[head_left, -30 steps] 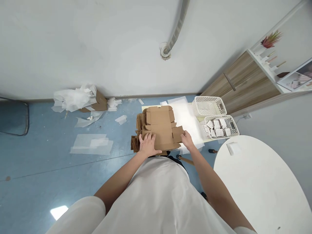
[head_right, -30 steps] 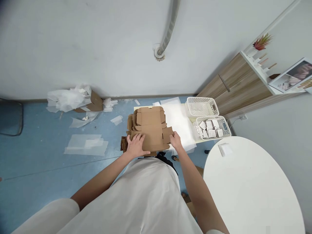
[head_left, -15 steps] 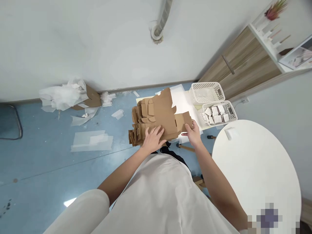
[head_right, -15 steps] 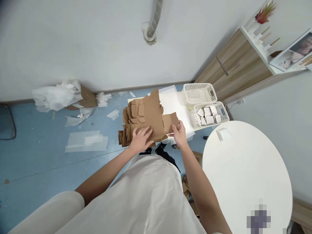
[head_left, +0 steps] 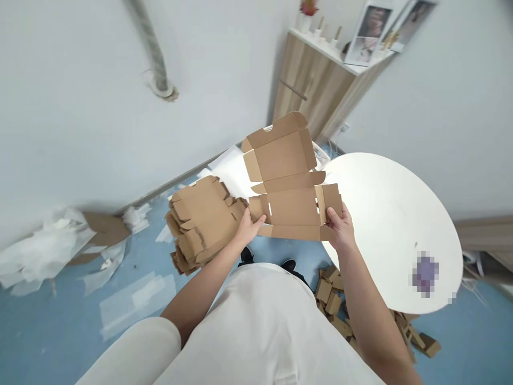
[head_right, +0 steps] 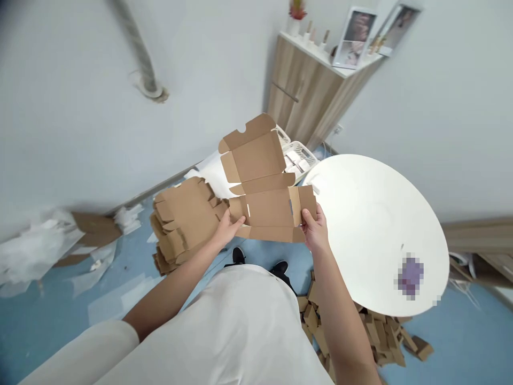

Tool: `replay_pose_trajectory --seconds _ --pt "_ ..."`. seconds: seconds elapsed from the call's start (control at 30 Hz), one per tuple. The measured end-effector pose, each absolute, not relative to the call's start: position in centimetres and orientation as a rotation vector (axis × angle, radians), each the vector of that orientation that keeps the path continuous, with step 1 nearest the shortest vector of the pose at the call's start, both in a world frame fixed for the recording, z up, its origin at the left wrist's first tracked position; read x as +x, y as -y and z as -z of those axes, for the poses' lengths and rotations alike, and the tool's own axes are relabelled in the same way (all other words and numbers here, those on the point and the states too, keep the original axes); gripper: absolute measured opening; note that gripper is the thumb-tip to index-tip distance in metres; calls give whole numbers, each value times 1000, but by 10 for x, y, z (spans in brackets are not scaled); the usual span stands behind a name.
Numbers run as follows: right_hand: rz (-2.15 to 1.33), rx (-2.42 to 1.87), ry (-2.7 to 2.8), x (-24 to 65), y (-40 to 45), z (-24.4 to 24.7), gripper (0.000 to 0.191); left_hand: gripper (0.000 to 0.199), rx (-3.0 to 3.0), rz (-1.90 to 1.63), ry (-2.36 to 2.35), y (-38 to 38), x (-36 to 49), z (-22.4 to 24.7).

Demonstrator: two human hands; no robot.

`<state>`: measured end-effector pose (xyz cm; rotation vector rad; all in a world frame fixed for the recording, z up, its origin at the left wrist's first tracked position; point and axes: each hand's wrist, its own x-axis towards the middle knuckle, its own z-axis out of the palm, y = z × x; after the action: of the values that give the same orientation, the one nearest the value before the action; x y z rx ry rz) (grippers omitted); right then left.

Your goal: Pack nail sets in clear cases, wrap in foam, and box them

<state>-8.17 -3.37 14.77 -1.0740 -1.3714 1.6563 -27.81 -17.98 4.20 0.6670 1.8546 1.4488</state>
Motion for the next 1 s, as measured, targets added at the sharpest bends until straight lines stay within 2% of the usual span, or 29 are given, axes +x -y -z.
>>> replay_pose_trajectory --seconds 0.07,0.13,0.37,0.47,0.67,0.83,1.0 --pt "-1521 -1137 1325 -43 29 -145 41 37 667 -1469 -1725 156 -256 -42" --pt "-1375 -1222 1298 -1 25 -140 42 26 709 -1430 -1719 135 -231 -44" --pt "-1077 -1506 1207 138 15 -114 39 21 1225 -1197 -1808 73 -147 -53" --pt "-987 -1635 1257 183 14 -97 37 21 1342 -1056 -1777 52 -114 -53" --pt "-1086 -1762 1328 235 29 -69 42 23 1483 -795 -1769 24 -69 -44" --pt "-1047 -1839 1309 253 40 -51 44 42 1463 -713 -1732 5 -50 -36" --pt "-1010 -1915 1215 259 40 -35 45 46 1414 -655 -1722 -11 -43 -31"
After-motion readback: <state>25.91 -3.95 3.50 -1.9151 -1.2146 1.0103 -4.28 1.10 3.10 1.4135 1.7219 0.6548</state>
